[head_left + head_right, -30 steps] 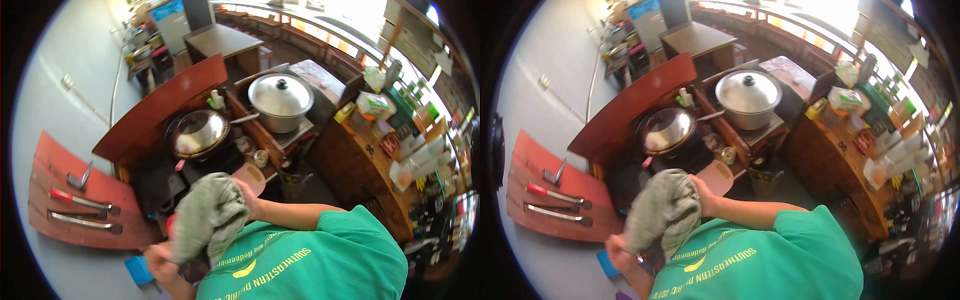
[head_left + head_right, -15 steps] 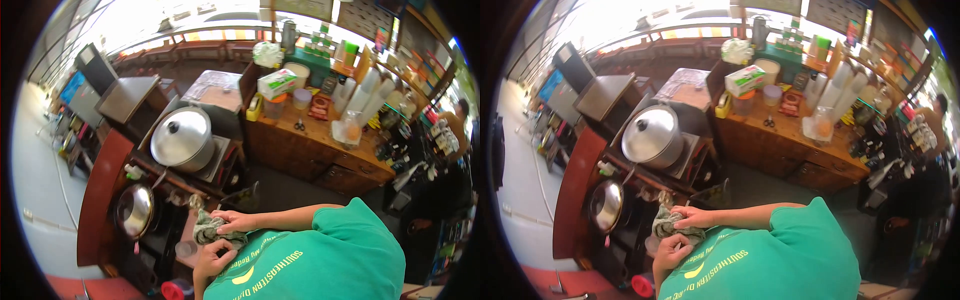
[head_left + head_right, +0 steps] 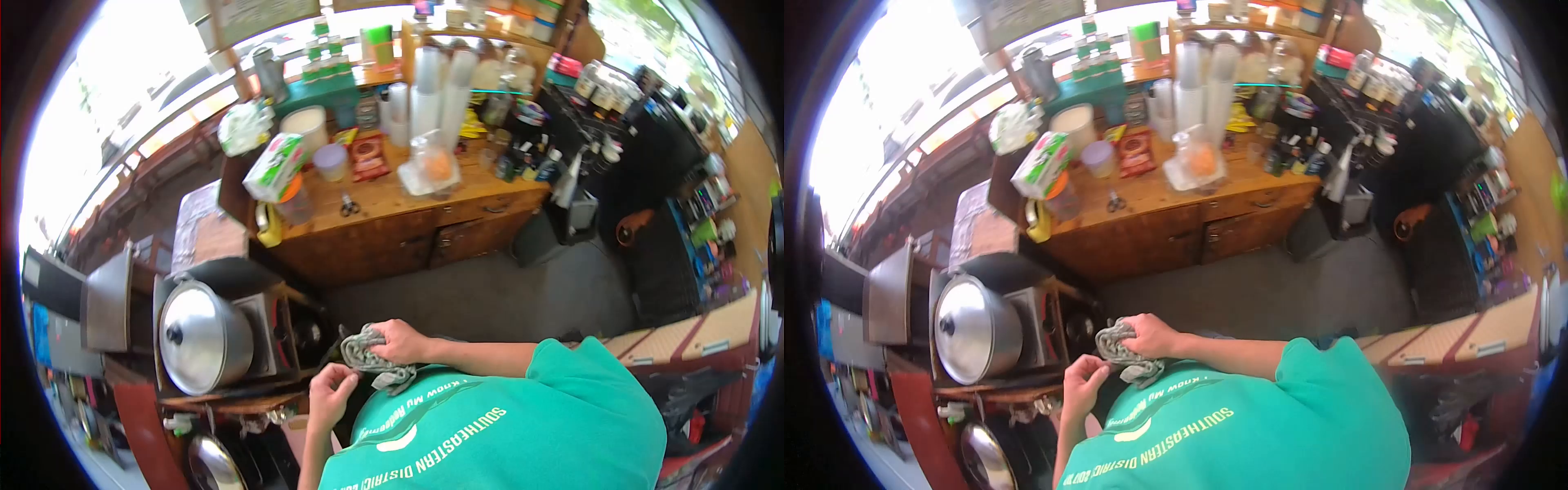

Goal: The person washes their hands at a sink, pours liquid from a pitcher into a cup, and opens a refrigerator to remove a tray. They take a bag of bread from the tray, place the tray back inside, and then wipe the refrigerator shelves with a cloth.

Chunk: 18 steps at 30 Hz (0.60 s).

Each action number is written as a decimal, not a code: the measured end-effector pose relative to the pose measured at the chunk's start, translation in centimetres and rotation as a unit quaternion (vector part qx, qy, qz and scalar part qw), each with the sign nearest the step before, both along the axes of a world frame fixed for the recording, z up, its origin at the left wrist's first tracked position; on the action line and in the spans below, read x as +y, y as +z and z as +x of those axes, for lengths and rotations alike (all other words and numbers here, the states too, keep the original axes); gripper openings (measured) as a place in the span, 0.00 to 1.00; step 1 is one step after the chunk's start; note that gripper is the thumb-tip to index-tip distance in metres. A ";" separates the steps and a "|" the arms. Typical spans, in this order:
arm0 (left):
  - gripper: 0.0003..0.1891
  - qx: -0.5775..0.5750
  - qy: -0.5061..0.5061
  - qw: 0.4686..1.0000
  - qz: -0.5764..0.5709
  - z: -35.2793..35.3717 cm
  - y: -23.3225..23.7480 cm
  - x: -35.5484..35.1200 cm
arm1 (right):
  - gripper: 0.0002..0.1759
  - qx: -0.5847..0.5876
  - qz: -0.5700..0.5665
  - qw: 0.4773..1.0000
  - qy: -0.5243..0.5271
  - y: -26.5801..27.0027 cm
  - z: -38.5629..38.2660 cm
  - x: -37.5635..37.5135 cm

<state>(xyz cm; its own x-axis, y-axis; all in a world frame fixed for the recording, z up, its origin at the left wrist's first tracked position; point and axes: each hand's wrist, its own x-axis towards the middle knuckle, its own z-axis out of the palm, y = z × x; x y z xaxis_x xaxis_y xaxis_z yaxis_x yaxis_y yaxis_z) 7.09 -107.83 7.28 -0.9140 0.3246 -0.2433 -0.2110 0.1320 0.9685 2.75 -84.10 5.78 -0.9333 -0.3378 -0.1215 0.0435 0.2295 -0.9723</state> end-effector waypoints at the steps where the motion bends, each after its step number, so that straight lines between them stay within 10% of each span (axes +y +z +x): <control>1: 0.06 0.009 -0.008 1.000 -0.013 -1.7 0.1 1.5 | 0.12 0.002 0.002 1.000 -0.020 -0.2 0.3 1.9; 18: 0.43 0.098 -0.424 0.900 -0.032 -14.4 2.7 43.2 | 0.13 0.023 -0.238 0.845 -0.479 -2.0 -0.4 34.7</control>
